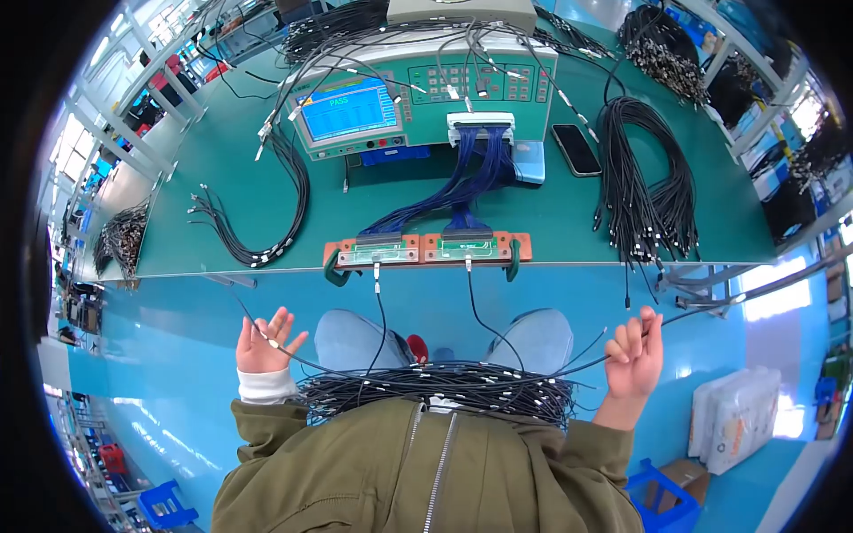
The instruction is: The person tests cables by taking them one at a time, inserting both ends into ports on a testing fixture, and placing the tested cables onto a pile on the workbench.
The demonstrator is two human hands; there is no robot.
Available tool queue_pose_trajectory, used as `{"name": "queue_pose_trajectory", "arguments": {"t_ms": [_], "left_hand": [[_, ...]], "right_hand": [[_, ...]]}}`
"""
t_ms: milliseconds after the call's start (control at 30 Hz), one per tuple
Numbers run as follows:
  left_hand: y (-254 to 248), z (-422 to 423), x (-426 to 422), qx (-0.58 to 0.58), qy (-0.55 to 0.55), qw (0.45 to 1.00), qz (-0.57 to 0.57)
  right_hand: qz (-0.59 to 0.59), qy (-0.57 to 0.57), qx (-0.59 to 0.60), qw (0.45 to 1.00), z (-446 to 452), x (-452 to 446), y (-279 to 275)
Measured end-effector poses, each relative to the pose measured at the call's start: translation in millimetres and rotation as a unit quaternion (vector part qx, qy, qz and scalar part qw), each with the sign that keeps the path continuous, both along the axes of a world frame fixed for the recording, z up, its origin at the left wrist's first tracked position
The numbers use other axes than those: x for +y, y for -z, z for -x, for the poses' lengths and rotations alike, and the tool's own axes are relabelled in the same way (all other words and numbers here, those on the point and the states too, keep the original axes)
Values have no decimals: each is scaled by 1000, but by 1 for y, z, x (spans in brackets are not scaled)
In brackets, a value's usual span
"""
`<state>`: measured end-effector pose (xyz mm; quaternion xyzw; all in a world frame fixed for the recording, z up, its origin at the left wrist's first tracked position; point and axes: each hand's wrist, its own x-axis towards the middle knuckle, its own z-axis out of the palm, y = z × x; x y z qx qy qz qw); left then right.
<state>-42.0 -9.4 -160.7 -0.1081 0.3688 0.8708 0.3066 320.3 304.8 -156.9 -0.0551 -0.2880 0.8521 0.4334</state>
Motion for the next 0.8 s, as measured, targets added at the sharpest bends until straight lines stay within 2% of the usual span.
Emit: {"name": "queue_pose_trajectory", "arguments": {"t_ms": [100, 133, 233, 267, 300, 433, 467, 600, 800], "left_hand": [[-7, 2, 15, -209, -101, 966, -110], [3, 8, 8, -210, -100, 967, -108], [82, 61, -57, -168, -91, 966, -175], [94, 73, -75, -153, -85, 965, -198], [97, 79, -88, -151, -82, 965, -195], [101, 96, -123, -60, -274, 960, -8], [101, 99, -129, -60, -272, 960, -6], [92, 104, -151, 23, -327, 937, 119], [112, 117, -178, -13, -263, 963, 52]], "right_hand": [[200, 76, -16, 977, -26, 12, 28], [202, 77, -17, 976, -37, 16, 37], [178, 178, -75, 965, -69, 28, 60], [170, 213, -93, 958, -78, 31, 65], [172, 215, -92, 957, -87, 33, 68], [191, 410, -162, 877, -116, 38, 76], [193, 411, -163, 876, -122, 39, 77], [162, 519, -219, 810, -148, 40, 86], [177, 539, -256, 783, -181, 46, 94]]}}
